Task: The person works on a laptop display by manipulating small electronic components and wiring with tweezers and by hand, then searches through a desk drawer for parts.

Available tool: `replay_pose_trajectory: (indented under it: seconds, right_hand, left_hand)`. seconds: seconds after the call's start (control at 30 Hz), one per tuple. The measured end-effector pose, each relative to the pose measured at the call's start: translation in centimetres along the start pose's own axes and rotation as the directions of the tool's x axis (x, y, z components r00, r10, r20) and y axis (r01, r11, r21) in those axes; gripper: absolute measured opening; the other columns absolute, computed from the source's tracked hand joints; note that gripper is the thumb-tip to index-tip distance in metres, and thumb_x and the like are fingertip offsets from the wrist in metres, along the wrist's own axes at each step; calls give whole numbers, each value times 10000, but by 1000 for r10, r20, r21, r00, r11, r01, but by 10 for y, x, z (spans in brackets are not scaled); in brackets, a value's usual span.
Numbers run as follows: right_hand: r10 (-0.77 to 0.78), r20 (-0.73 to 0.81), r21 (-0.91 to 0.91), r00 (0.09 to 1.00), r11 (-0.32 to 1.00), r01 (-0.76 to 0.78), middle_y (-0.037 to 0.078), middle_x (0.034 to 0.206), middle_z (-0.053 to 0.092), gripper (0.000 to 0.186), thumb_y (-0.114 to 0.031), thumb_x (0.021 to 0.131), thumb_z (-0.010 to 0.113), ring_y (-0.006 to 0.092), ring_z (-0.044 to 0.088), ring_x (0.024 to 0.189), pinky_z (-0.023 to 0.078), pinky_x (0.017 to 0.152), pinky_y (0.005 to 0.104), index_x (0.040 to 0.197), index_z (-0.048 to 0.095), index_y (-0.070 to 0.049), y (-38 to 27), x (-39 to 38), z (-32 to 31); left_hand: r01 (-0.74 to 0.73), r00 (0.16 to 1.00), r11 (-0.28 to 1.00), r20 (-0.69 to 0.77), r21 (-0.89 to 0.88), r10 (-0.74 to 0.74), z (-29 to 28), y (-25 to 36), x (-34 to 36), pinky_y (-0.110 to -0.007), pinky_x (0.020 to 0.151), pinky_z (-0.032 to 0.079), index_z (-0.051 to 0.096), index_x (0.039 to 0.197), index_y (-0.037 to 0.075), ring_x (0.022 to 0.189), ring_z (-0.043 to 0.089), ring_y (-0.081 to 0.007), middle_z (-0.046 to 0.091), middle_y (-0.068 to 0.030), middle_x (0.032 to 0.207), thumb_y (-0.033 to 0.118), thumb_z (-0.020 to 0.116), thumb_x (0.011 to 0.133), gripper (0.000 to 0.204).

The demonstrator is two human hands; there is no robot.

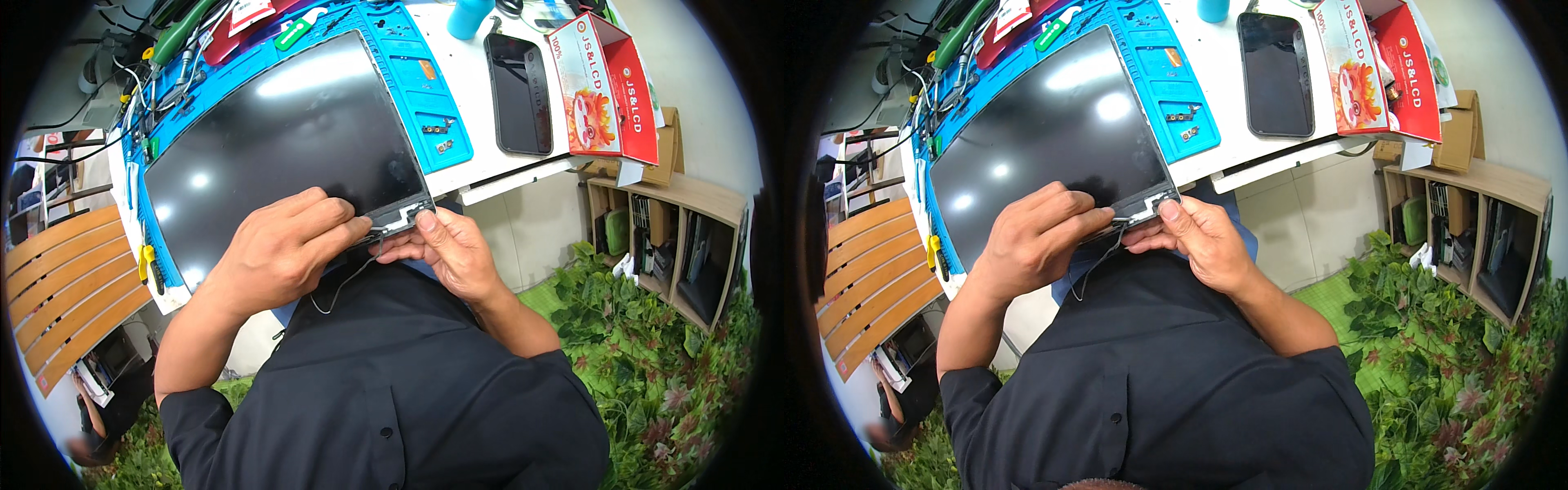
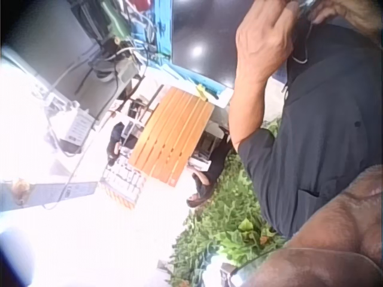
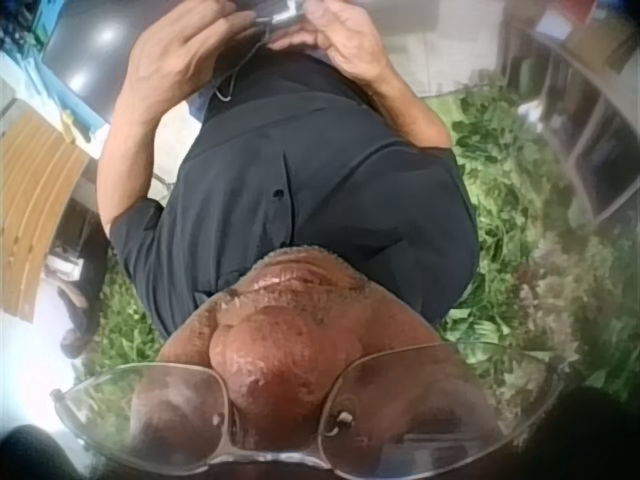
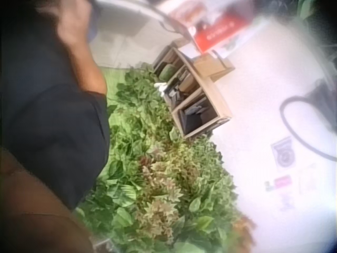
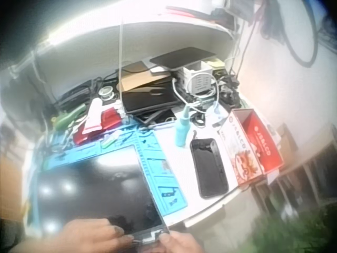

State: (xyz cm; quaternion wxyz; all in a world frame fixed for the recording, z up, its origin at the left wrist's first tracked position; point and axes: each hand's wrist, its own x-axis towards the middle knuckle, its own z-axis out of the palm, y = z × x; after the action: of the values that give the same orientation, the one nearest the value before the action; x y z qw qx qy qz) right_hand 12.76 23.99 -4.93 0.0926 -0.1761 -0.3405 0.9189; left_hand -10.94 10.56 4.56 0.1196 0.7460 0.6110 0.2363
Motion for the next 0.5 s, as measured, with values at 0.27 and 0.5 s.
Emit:
replay_pose_trajectory:
  seconds: [0.27, 0.5]
  right_hand:
    - [2, 32, -45, 999, 999, -1, 265, 1320, 750, 494, -299, 1261, 468, 346, 779, 1218, 646, 1078, 464, 1458, 619, 128, -12, -3, -9]
    - [4, 12, -27, 1000, 1000, -4, 255, 1297, 753, 465, -282, 1258, 480, 343, 785, 1191, 655, 1056, 464, 1458, 626, 112, -9, -4, -7]
  left_hand:
    - [-14, 999, 1000, -31, -21, 13, 9, 2, 7, -384, 692, 573, 801, 1171, 32, 817, 693, -270, 718, -98, 1033, -20, 828, 750, 425]
    - [-10, 997, 1000, -75, -14, 9, 14, 4, 14, -388, 700, 577, 794, 1181, 21, 811, 690, -271, 719, -104, 1036, -34, 815, 756, 429]
